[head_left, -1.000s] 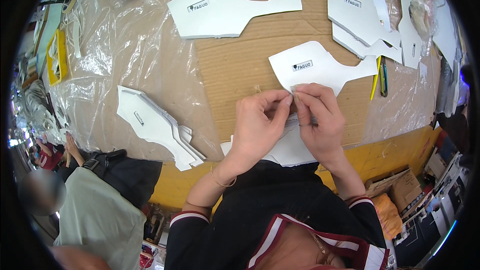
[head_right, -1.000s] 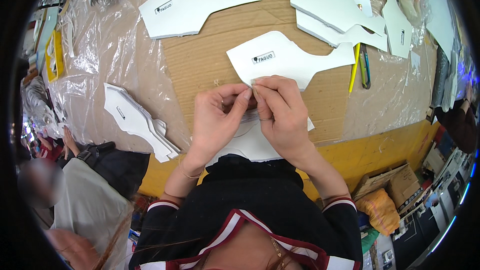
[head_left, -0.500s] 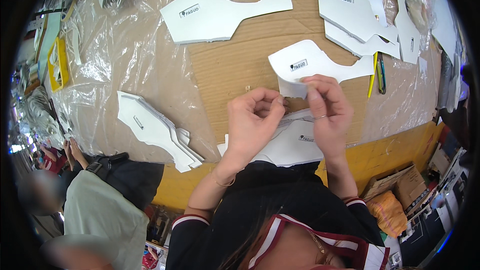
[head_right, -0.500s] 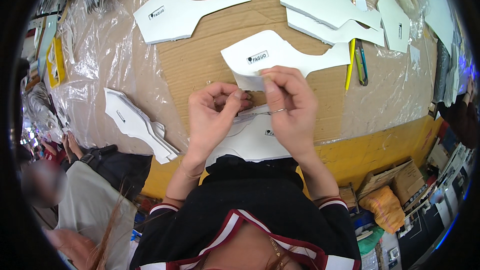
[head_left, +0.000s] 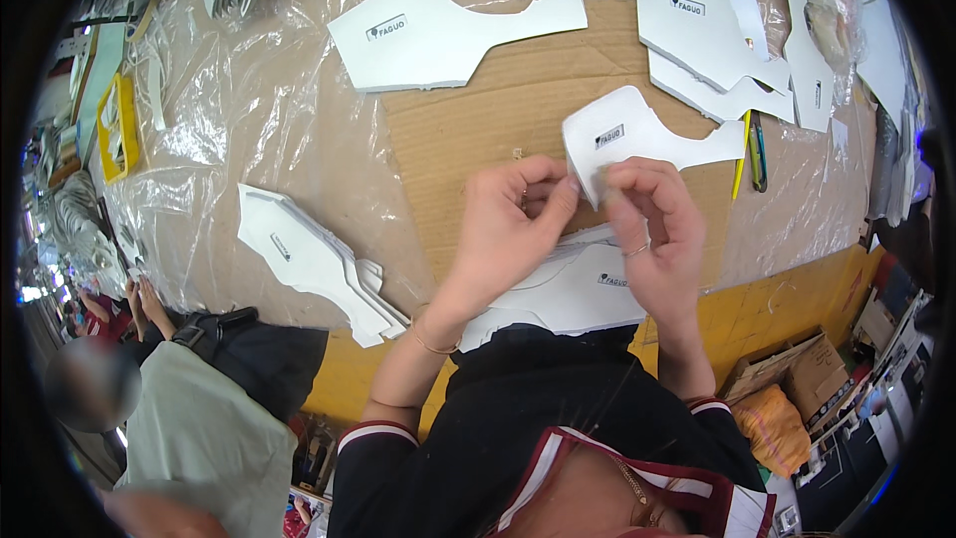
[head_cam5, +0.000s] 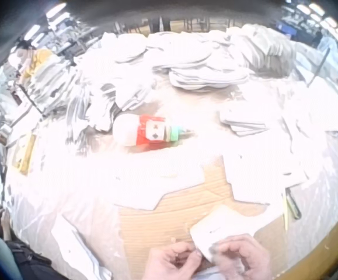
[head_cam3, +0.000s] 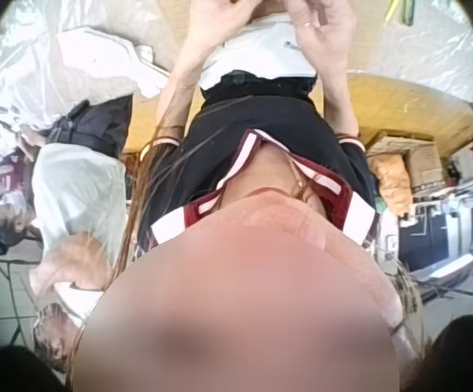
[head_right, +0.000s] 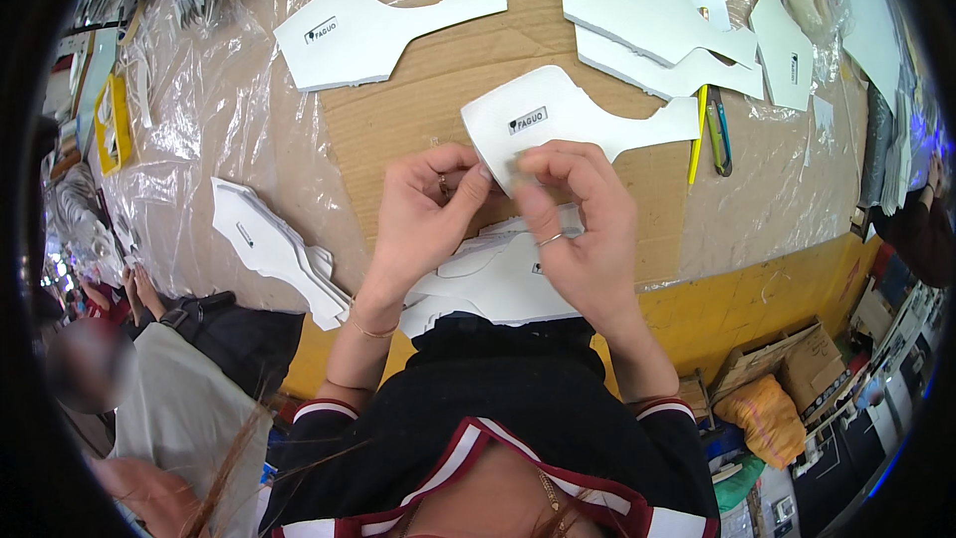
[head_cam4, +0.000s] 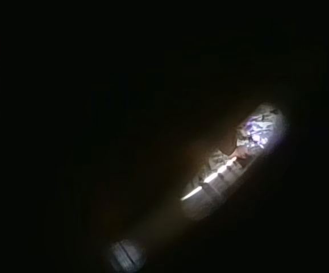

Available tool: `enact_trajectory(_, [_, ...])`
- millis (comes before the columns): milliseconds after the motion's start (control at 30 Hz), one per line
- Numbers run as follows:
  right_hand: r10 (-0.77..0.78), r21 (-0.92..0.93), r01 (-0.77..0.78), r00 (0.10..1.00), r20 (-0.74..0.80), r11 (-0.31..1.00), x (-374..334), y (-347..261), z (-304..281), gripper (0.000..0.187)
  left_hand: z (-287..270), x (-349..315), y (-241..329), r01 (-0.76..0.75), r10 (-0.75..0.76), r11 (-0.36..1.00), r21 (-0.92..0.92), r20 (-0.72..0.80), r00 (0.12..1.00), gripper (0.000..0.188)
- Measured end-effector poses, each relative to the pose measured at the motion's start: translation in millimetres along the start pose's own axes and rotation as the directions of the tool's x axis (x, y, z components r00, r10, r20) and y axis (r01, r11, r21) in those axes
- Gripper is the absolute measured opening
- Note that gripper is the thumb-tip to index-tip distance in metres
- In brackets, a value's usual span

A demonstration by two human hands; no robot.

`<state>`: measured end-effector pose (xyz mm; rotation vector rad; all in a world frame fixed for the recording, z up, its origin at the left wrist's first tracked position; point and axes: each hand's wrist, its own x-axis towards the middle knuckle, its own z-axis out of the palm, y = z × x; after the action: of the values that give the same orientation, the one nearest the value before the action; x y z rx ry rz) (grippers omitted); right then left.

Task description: The person handles white cardboard pieces on a workbench, aligns them, and secures them with rubber bands. The person repeatedly picks up pieces, stacks them, and ties them together, then places the bundles on the table.

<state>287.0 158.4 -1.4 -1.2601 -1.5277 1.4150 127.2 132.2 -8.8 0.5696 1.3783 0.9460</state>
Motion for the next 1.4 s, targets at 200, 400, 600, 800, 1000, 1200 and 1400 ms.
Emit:
enact_trajectory(200, [-0.133,-0.306,0.112,0.99,-0.049,0.946,4.6,-9.3,-0.4,0.013,8.2,-6.5,0.3,-0.249,0.253,0.96,0.132,-0.016,0.967,0.016])
enact_trajectory(400, [0.033,-0.224,-0.044,0.998,-0.052,0.974,8.9,-4.2,2.9,0.01,12.5,-7.0,-1.1,-0.115,0.132,0.984,0.135,-0.125,0.983,0.018])
enact_trajectory(600, [0.041,-0.245,-0.048,0.999,-0.035,0.968,8.5,-2.2,5.8,0.01,18.3,-5.0,-3.0,-0.185,0.207,0.973,0.139,-0.171,0.963,0.018])
enact_trajectory(800, [0.039,-0.184,-0.045,0.999,-0.034,0.982,10.5,0.7,4.9,0.01,13.2,-1.0,-6.2,-0.203,0.231,0.957,0.209,-0.12,0.966,0.017])
enact_trajectory(1000, [0.047,-0.23,-0.05,0.999,-0.016,0.972,11.2,-0.3,3.7,0.01,13.3,-1.0,-8.5,-0.219,0.266,0.932,0.287,-0.134,0.955,0.016])
enact_trajectory(1200, [0.051,-0.18,-0.052,0.999,-0.009,0.982,13.9,1.9,1.3,0.01,14.3,0.9,-9.5,-0.162,0.191,0.969,0.188,-0.147,0.971,0.018])
enact_trajectory(1400, [0.105,-0.16,-0.103,0.994,0.008,0.982,15.7,1.8,-1.3,0.01,19.5,2.8,-11.5,-0.197,0.211,0.977,0.087,-0.205,0.956,0.015])
